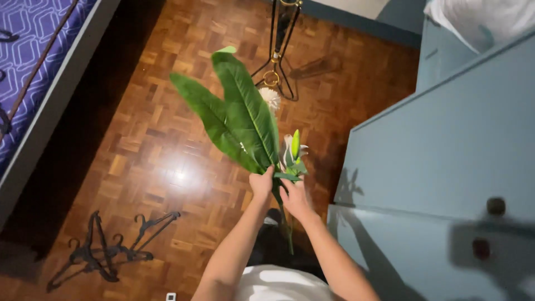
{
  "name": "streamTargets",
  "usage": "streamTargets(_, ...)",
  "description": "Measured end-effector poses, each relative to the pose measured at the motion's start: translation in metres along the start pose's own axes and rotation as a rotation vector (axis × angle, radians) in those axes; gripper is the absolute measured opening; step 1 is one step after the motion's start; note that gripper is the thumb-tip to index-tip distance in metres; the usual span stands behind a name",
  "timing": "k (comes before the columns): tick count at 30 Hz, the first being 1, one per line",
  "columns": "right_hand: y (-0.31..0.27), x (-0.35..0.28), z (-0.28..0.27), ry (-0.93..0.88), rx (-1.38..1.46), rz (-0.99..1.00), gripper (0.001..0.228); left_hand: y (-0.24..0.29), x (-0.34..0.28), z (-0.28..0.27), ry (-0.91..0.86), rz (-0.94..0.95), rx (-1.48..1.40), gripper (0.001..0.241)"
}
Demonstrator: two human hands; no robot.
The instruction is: Arrange artificial flowers in a vase and fold a blue cloth on a bed.
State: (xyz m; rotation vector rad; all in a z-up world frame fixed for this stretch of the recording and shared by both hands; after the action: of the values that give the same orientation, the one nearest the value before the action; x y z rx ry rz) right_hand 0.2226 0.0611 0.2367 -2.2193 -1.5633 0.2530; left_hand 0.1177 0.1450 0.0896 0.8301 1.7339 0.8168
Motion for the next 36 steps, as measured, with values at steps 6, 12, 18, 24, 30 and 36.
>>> streamTargets(6,0.048,0.045,-0.011,-0.106,0.233,0.085,0.056,0.027,0.024,0.027,0.034,-0.061,0.063,0.069)
streamTargets(12,0.075,0.139,-0.03,0.042,0.386,0.09,0.055,0.129,0.057,0.024,0.158,-0.145,-0.158,0.071)
streamTargets(18,0.109,0.265,-0.022,0.273,0.355,0.057,0.052,0.172,0.159,0.054,0.255,-0.186,-0.354,0.072)
streamTargets(24,0.097,0.39,-0.052,0.336,0.311,0.149,0.053,0.219,0.298,0.078,0.286,-0.14,-0.107,0.069)
streamTargets(30,0.081,0.489,-0.055,0.291,0.385,0.135,0.063,0.32,0.356,0.117,0.291,0.004,-0.109,0.075)
streamTargets(36,0.091,0.585,-0.063,0.423,0.548,0.022,0.048,0.314,0.449,0.136,0.506,0.183,0.027,0.053)
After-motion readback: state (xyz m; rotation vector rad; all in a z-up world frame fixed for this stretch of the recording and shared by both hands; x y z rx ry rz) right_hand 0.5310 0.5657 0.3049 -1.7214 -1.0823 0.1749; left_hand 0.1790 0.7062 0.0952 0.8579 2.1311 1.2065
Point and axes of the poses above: each hand's wrist, its own x-axis towards the middle knuckle, its own z-axis out of the palm, y = z × x, the point moved 5 cm from there along x, towards the middle knuckle, and after that the axes turned 5 degrees about z, right-handed, at the moved point
